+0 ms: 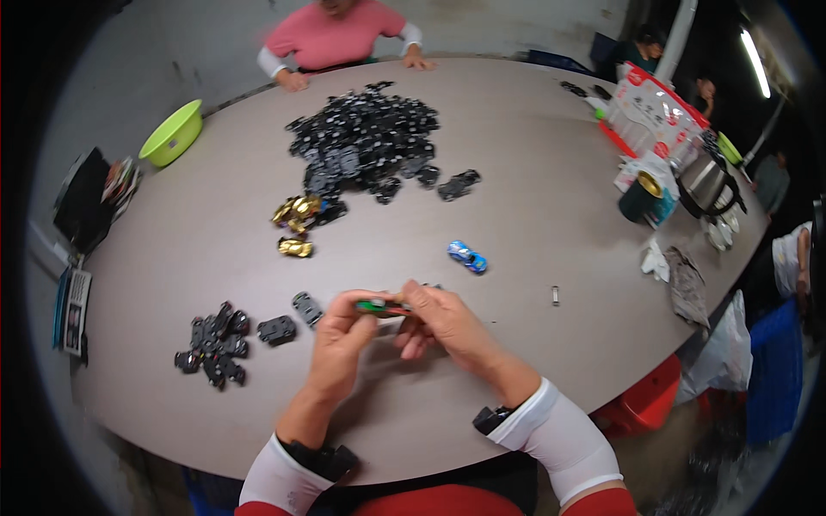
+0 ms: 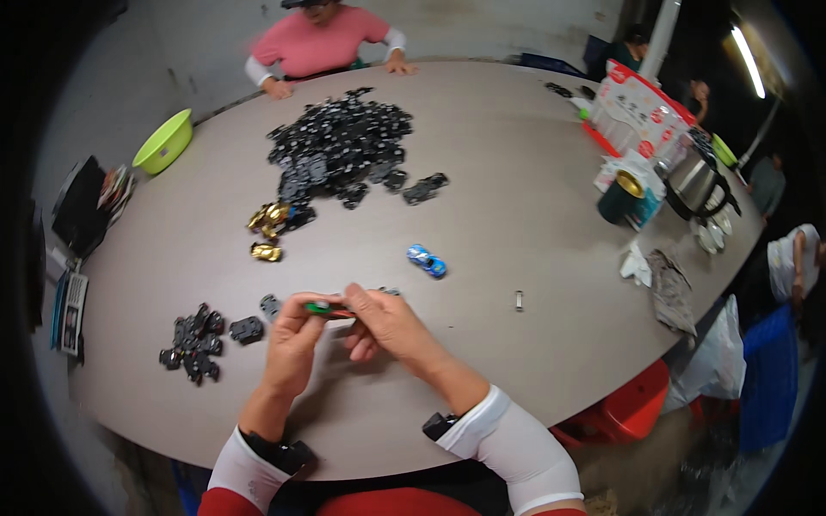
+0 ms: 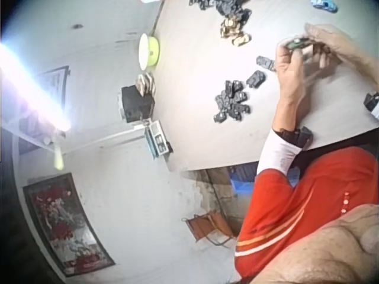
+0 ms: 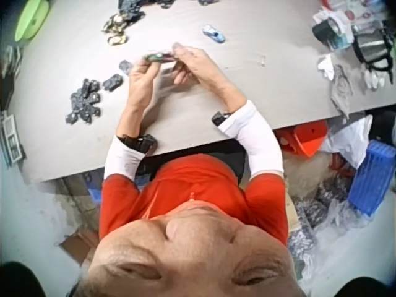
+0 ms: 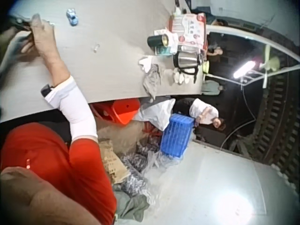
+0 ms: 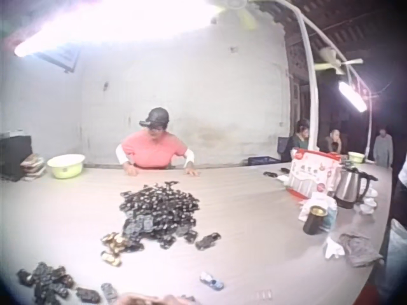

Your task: The person assembles small toy cars by hand at a table. They pick up black chassis and colored bodies, fit them together, and place the completed units into a blue crate. Other people are visible in the background working on similar tasks.

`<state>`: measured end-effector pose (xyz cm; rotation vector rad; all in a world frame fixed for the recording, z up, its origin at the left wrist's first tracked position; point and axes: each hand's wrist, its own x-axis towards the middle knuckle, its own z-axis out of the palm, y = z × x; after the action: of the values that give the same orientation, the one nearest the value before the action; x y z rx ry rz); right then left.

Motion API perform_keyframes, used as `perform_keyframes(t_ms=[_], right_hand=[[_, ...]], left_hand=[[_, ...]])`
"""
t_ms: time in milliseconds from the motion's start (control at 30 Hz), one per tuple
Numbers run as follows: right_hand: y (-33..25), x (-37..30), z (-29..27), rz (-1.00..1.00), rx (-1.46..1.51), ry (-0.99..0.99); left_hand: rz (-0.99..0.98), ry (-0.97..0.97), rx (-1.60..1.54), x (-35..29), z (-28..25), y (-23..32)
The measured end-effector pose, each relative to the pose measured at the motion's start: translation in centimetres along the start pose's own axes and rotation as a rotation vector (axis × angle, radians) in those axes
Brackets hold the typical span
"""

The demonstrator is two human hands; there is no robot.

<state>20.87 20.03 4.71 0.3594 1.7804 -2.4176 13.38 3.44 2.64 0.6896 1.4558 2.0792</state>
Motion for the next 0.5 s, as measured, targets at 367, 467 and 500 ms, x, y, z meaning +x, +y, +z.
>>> perform_keyframes(t_ms=[367, 467, 500], right_hand=[[1.0, 0.8, 1.0, -0.192, 0.062, 0.239], [1.0, 1.0, 1.4, -0.241, -0.017, 0.268], [1.1, 1.0, 1.3, -0.263, -0.025, 0.259]], left_hand=[[-0.313, 0.150, -0.247, -0.4, 0.1, 1.0], [-0.388, 0.144, -0.356, -0.3, -0.3, 1.3], [-0.398, 0.141, -0.373, -0.3, -0.5, 1.4]])
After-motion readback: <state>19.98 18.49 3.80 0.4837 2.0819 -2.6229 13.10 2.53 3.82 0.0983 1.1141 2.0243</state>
